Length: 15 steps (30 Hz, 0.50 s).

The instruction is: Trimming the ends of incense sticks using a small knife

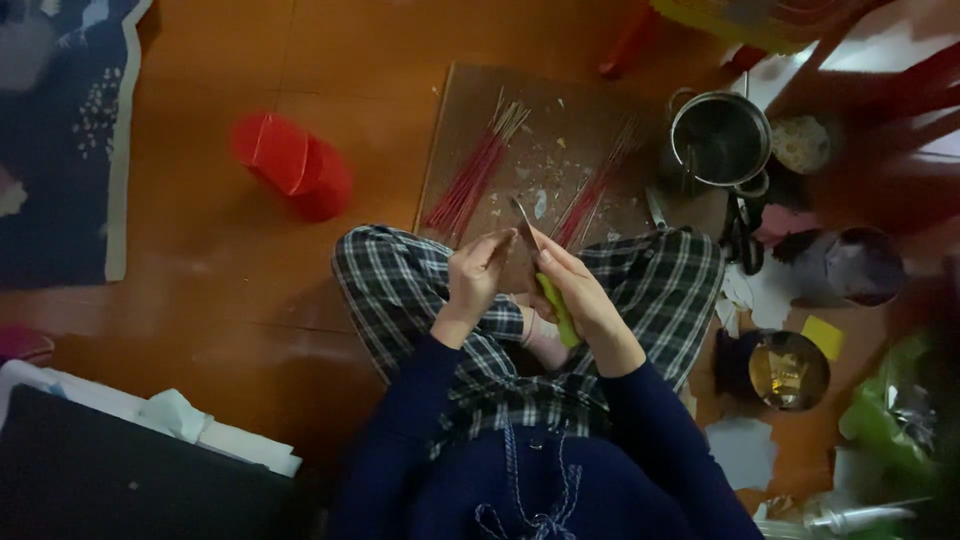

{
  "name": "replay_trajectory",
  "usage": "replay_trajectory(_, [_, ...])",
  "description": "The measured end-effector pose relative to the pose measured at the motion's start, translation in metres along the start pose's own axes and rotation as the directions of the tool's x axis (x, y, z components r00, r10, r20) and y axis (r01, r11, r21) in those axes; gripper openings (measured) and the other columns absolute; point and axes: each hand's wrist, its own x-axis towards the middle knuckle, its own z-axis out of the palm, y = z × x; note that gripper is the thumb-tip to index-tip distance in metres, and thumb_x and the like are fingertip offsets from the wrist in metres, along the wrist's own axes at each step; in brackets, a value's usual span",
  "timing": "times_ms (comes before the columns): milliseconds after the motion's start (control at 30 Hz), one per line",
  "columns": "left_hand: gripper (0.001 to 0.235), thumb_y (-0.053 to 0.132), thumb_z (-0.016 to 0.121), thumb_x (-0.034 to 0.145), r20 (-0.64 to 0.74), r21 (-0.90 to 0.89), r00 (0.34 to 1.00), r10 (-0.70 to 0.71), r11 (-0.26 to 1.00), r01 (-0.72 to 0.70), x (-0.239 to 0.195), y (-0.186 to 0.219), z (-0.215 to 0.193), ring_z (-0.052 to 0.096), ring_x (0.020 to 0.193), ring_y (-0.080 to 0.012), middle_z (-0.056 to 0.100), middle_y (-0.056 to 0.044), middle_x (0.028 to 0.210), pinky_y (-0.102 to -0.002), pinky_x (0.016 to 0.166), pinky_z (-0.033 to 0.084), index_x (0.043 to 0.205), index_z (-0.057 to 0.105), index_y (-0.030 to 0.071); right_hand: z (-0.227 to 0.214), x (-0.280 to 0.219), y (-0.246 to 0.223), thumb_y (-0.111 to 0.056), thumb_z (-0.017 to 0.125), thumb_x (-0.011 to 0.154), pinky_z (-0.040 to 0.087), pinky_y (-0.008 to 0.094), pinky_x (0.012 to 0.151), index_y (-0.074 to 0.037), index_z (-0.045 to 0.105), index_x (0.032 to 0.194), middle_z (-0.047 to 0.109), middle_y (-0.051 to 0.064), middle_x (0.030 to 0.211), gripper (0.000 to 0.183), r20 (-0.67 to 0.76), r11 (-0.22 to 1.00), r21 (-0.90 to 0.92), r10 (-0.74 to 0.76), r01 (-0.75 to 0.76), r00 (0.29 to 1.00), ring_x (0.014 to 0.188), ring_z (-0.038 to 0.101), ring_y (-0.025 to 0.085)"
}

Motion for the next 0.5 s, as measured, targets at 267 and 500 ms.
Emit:
replay_trajectory(267, [0.005,0.008,0.075,0.085,-0.024,0.067,0.994,0.103,0.993,-0.101,-0.009,-0.022,0.011,0.071,0.078,-0.0329,0.074,-0.012,0.085,-0.039,0.065,0.058,0.090,0.073,0.008,-0.003,-0.010,0.004,-0.019,0.044,0.102,0.039,0.025,0.026,-0.010,0.036,0.149,0.050,0.019,0.068,0.049,-0.005,0.986,0.135,0.097,-0.096,0.995,0.036,0.044,0.018])
replay_trajectory(500, [0.004,0.006,0.074,0.086,-0.023,0.074,0.992,0.126,0.990,-0.124,-0.007,-0.017,0.010,0.071,0.077,-0.0336,0.074,-0.014,0.083,-0.037,0.064,0.058,0.090,0.073,0.007,-0.004,-0.009,-0.001,-0.015,0.044,0.101,0.038,0.027,0.024,-0.010,0.042,0.147,0.048,0.019,0.064,0.046,0.003,0.993,0.078,0.087,-0.087,0.996,0.035,0.045,0.018])
